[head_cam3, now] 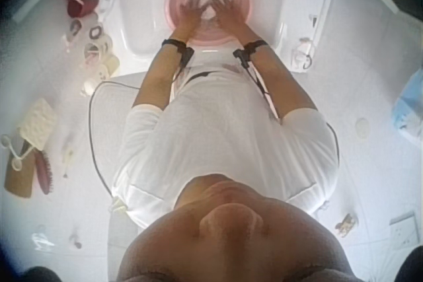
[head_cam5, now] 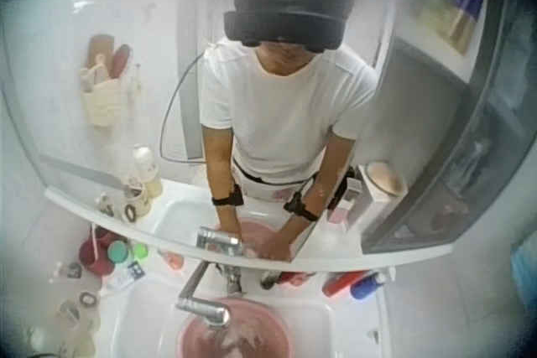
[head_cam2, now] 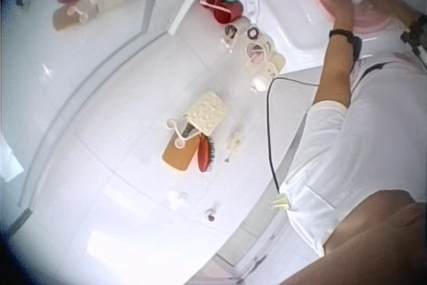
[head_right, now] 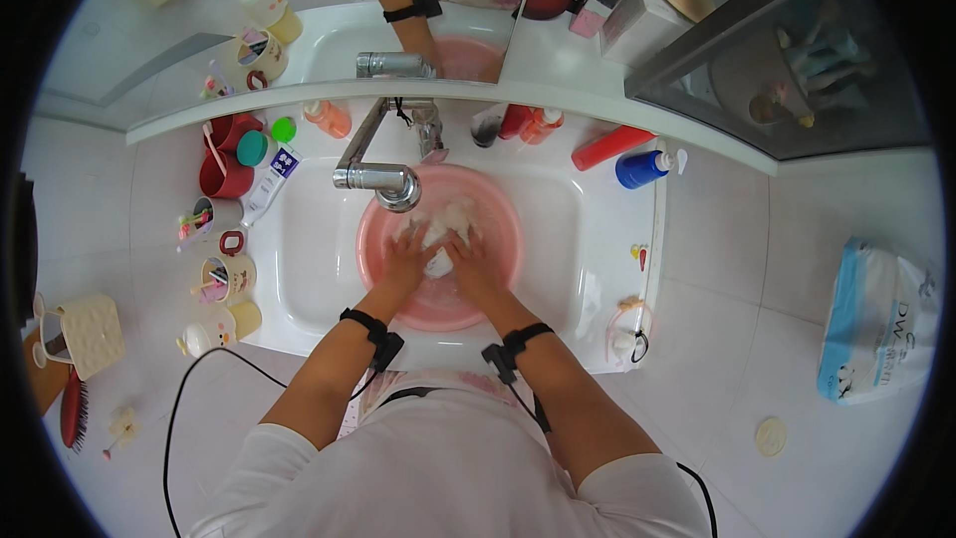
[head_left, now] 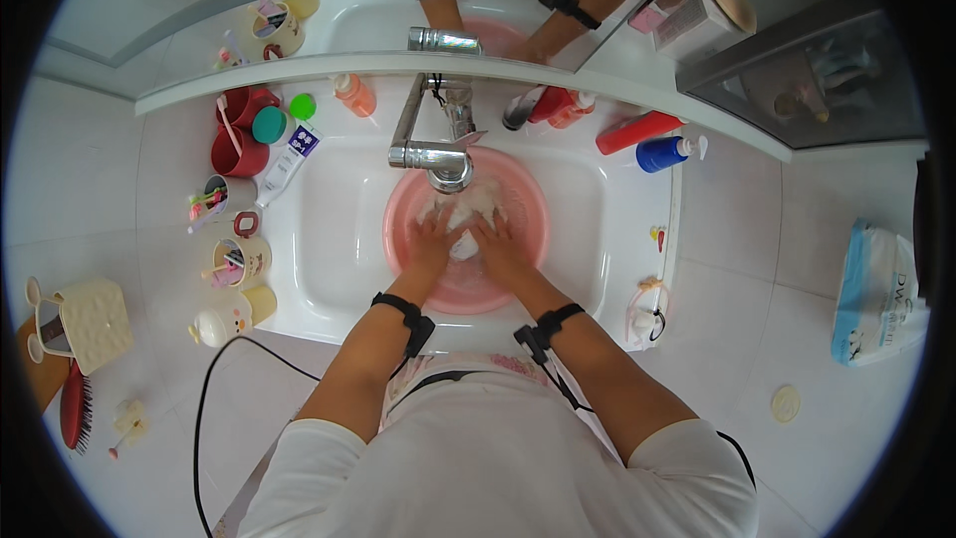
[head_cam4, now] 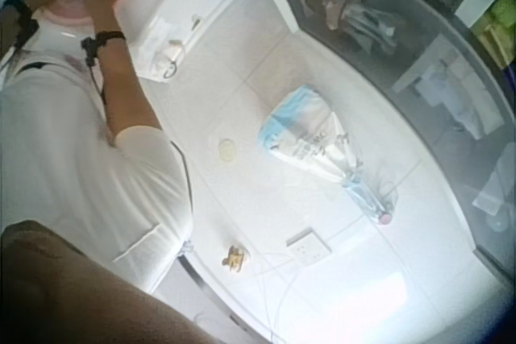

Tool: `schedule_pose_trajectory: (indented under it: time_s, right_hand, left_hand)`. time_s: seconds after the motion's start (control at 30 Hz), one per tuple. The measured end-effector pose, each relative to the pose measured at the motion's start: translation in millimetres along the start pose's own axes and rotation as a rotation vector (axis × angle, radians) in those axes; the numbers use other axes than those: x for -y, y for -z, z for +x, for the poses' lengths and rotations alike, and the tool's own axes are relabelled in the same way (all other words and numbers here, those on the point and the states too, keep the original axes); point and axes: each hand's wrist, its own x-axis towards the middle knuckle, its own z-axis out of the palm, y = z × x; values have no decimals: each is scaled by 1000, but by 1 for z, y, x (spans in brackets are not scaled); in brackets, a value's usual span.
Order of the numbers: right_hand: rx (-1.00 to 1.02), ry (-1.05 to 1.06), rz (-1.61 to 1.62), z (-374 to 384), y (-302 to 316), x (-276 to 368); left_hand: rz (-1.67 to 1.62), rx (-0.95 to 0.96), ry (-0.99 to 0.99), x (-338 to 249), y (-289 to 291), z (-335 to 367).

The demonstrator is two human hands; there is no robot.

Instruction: The person takes a white cloth from a laundry bin, carries it to a bathroom sink, and washes it by hand in a pink basin using water and detergent from a packet before hanging a separate towel on a wall hook.

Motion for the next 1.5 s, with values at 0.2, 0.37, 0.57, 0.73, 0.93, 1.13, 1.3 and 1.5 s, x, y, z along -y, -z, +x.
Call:
schedule_pose_trajectory:
  time_s: [0.2, 0.37, 0.57, 0.73, 0.93, 1.13, 1.3, 1.5]
  right_hand:
    - [133, -470, 259, 10, 1, 3]
    - [-7, -287, 667, -2, -4, -15]
    - [90, -545, 1396, 10, 71, -22]
    - [-163, -477, 924, 17, 26, -21]
    - [-133, -141, 440, 1, -31, -4]
    - [162, -229, 279, 4, -12, -1]
    - [346, -33, 92, -2, -2, -9]
    - [217, -140, 73, -10, -9, 0]
  left_hand:
    - [-339, 161, 444, -4, -19, 7]
    - [-666, 396, 442, 20, -1, -5]
    - [-864, 12, 393, -2, 73, -9]
    - [-662, -84, 140, -15, 55, -11]
    - [-113, -123, 24, 1, 1, -4]
    - [-28, 90, 29, -9, -34, -21]
    - [-147, 177, 225, -14, -2, -12]
    - [-323, 235, 147, -5, 9, 7]
